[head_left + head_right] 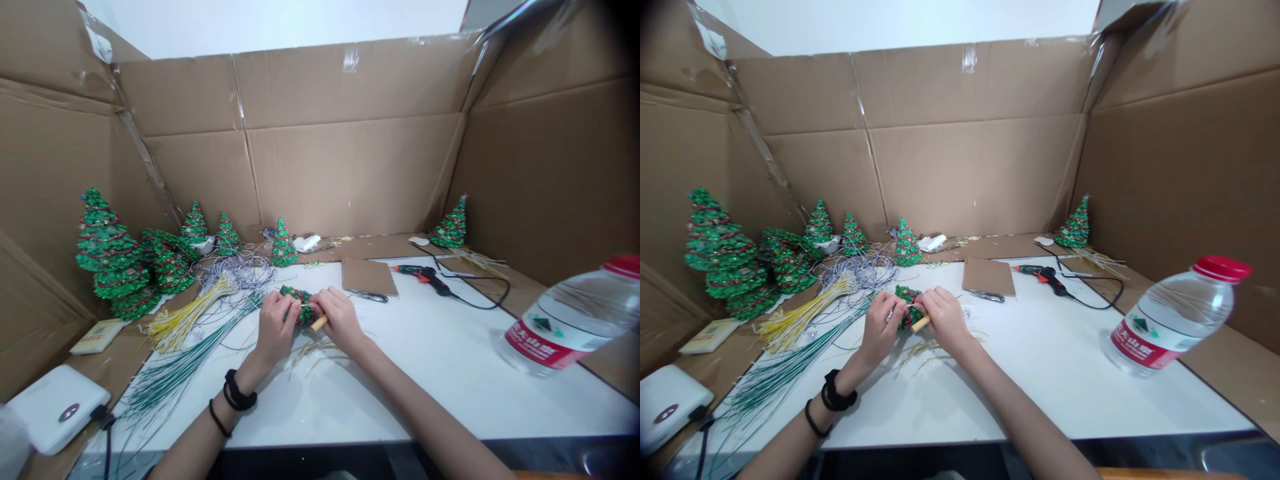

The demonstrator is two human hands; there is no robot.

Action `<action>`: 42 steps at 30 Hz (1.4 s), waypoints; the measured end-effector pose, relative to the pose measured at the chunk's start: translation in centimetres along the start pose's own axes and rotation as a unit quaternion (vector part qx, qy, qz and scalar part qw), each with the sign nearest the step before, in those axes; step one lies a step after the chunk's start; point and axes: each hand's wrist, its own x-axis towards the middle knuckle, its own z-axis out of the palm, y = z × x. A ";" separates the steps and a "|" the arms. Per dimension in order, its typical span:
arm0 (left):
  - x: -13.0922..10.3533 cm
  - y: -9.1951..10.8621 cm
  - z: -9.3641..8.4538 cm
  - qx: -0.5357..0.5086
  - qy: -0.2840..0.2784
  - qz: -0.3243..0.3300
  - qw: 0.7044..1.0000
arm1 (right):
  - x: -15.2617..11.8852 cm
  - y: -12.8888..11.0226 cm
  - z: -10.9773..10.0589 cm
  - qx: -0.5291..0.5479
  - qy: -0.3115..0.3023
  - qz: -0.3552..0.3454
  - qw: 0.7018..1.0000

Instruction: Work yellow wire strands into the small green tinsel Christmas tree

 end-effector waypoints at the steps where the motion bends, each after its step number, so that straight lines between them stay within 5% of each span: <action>1: 0.0 0.0 0.0 -0.013 -0.004 -0.006 1.000 | 0.0 0.0 0.0 0.000 0.001 -0.003 1.000; 7: -0.1 -0.7 -0.3 -0.054 -0.058 -0.011 0.997 | -0.1 0.4 -0.1 0.037 -0.008 0.023 0.999; 17: 0.7 -3.1 -1.0 -0.079 -0.060 -0.133 0.986 | -1.7 4.0 -1.4 0.097 -0.142 0.104 0.980; 23: 0.8 -3.8 -0.5 -0.043 -0.076 -0.151 0.985 | -1.7 3.7 -2.0 0.058 -0.199 0.120 0.971; 34: 1.5 -4.8 -0.1 -0.186 -0.145 -0.202 0.951 | -1.2 3.7 -3.3 0.045 -0.262 0.139 0.954; 42: 1.6 -4.7 -0.1 -0.229 -0.131 -0.209 0.942 | -1.1 3.9 -3.2 0.054 -0.271 0.157 0.948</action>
